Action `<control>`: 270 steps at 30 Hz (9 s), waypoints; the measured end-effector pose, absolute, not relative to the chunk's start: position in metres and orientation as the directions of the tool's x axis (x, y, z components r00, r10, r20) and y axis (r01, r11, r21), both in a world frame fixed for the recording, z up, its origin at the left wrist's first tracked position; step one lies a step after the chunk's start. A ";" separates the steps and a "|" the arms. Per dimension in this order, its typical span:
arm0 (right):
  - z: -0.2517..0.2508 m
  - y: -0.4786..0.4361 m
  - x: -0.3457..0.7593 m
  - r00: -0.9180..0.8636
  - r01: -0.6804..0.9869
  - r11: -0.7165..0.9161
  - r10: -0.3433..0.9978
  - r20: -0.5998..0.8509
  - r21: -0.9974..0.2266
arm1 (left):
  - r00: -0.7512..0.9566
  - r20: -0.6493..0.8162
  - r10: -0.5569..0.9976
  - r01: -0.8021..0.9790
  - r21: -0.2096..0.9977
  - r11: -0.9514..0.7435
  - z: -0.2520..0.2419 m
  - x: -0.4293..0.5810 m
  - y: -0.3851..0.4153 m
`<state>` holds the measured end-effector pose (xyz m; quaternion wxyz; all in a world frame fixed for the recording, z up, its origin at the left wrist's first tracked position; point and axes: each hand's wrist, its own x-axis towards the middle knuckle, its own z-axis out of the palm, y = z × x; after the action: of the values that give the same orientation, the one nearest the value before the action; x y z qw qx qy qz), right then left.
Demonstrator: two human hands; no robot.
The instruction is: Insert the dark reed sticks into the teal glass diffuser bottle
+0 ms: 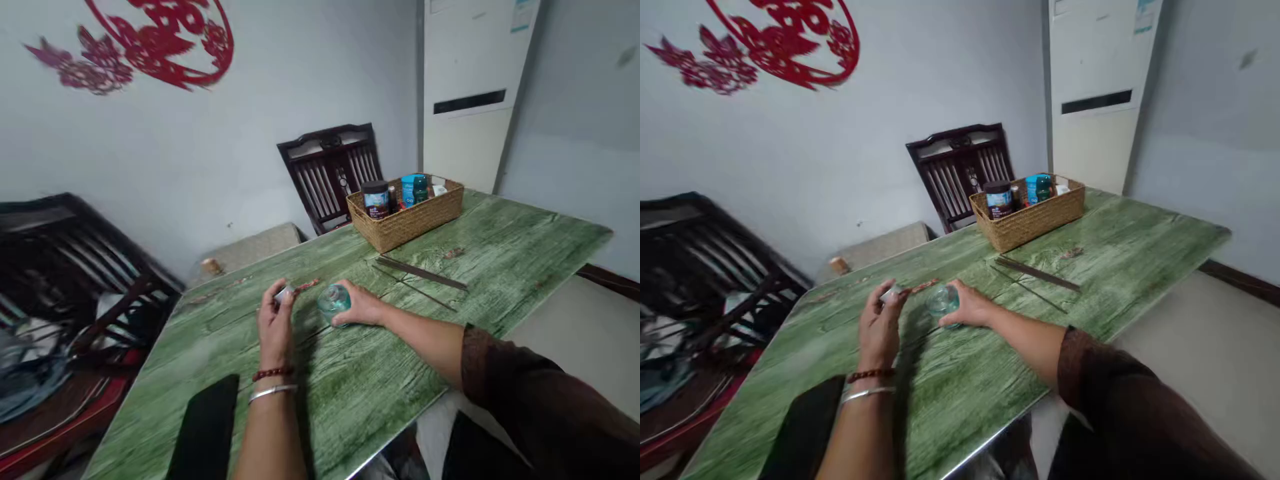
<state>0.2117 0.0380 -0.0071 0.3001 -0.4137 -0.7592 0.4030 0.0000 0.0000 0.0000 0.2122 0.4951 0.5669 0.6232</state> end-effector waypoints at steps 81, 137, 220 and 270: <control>0.057 0.051 0.209 -0.239 0.206 0.471 0.874 0.423 -0.858 | 0.095 0.302 0.949 0.396 0.863 -0.314 -0.014 0.050 -0.001; 0.126 0.028 0.267 0.008 -0.045 0.738 0.674 0.738 -0.673 | 0.084 0.281 0.956 0.447 0.847 -0.288 -0.016 0.050 0.002; -0.009 0.045 0.345 -0.058 0.994 0.076 0.974 0.219 -0.074 | 0.079 0.289 0.954 0.459 0.839 -0.292 -0.013 0.048 0.002; 0.048 0.044 0.277 -0.132 0.652 0.503 0.812 0.569 -0.567 | 0.094 0.318 0.944 0.435 0.839 -0.326 -0.012 0.051 0.001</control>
<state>0.2769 0.0441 0.0476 0.4402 -0.4902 -0.7469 0.0906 0.0508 0.0005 -0.0118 0.2857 0.6820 0.5055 0.4446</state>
